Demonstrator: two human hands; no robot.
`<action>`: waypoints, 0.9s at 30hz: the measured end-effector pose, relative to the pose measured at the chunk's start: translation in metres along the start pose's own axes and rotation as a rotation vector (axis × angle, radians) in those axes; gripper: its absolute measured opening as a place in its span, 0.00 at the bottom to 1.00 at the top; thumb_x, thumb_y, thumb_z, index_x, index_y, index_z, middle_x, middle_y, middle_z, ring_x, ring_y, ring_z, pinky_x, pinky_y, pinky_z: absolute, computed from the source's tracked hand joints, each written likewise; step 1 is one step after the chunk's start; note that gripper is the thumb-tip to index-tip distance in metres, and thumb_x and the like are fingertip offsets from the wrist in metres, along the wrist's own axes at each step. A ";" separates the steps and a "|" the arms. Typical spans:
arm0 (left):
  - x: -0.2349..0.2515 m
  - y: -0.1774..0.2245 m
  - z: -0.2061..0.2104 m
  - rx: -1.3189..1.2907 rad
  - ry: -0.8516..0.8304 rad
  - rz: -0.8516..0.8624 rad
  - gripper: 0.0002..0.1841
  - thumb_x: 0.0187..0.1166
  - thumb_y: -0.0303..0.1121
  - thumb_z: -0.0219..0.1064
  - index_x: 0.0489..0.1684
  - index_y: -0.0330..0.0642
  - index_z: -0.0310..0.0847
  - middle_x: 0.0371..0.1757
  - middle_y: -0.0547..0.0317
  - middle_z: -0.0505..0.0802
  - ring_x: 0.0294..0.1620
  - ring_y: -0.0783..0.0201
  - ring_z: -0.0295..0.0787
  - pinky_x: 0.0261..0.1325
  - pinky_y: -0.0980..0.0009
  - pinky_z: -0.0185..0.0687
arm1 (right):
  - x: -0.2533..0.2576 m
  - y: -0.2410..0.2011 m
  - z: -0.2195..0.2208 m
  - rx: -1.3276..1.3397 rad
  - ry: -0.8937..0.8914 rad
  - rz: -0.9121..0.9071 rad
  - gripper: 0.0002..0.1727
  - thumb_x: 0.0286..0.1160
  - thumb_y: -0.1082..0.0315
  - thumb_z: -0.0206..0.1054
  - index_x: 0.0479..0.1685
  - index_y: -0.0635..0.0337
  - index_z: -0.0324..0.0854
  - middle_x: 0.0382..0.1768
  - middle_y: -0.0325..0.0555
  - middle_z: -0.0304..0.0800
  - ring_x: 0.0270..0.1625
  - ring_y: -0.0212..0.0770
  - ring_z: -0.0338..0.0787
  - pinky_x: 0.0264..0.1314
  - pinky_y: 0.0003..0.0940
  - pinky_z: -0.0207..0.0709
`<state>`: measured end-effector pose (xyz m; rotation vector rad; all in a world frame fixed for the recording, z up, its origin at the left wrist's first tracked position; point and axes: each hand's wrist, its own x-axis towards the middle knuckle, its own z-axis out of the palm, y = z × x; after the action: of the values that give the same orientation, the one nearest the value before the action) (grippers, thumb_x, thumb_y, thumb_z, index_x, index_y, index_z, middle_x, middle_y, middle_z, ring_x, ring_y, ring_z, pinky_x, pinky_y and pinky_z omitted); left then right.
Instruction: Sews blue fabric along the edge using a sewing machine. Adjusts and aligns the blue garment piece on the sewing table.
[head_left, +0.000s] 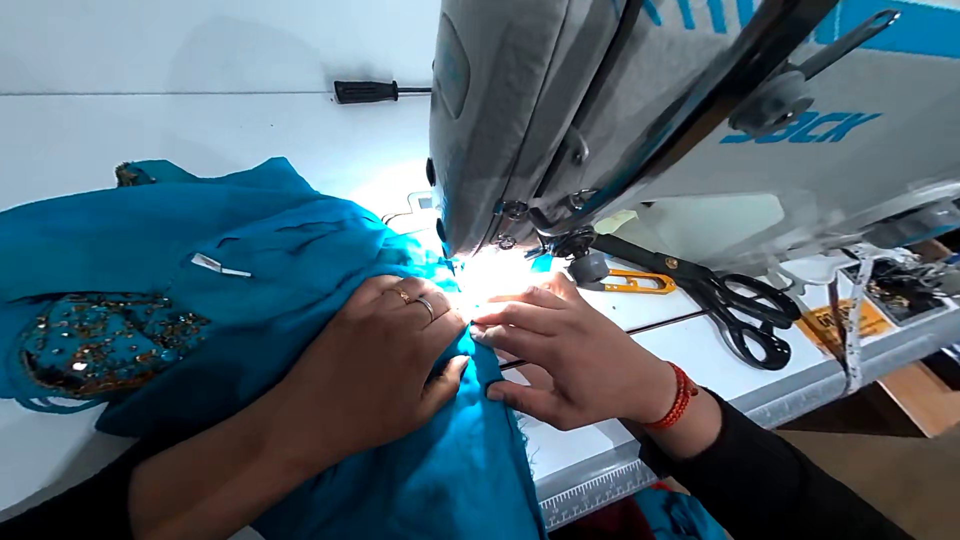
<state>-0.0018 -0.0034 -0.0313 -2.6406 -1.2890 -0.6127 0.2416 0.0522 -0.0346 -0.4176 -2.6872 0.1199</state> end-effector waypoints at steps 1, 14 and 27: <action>0.000 0.000 0.000 0.000 0.002 -0.005 0.23 0.80 0.50 0.53 0.50 0.49 0.94 0.52 0.59 0.96 0.63 0.56 0.89 0.69 0.54 0.77 | 0.000 0.000 0.000 -0.005 0.000 0.007 0.24 0.77 0.44 0.60 0.51 0.49 0.94 0.56 0.37 0.94 0.62 0.40 0.86 0.64 0.45 0.70; 0.007 -0.016 0.004 -0.062 0.001 -0.040 0.21 0.78 0.50 0.57 0.47 0.51 0.95 0.54 0.56 0.95 0.64 0.52 0.89 0.68 0.47 0.79 | 0.003 0.001 0.002 -0.078 -0.008 0.085 0.25 0.78 0.45 0.57 0.57 0.50 0.92 0.60 0.39 0.93 0.55 0.42 0.87 0.57 0.47 0.72; 0.021 -0.032 0.000 -0.136 -0.049 -0.036 0.16 0.75 0.47 0.61 0.40 0.53 0.96 0.50 0.62 0.97 0.60 0.56 0.91 0.64 0.52 0.81 | 0.007 0.005 0.002 -0.096 -0.002 0.102 0.26 0.78 0.47 0.55 0.58 0.50 0.92 0.61 0.41 0.94 0.57 0.45 0.88 0.56 0.50 0.73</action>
<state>-0.0157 0.0317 -0.0240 -2.7625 -1.3574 -0.6683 0.2363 0.0594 -0.0351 -0.5840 -2.6811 0.0202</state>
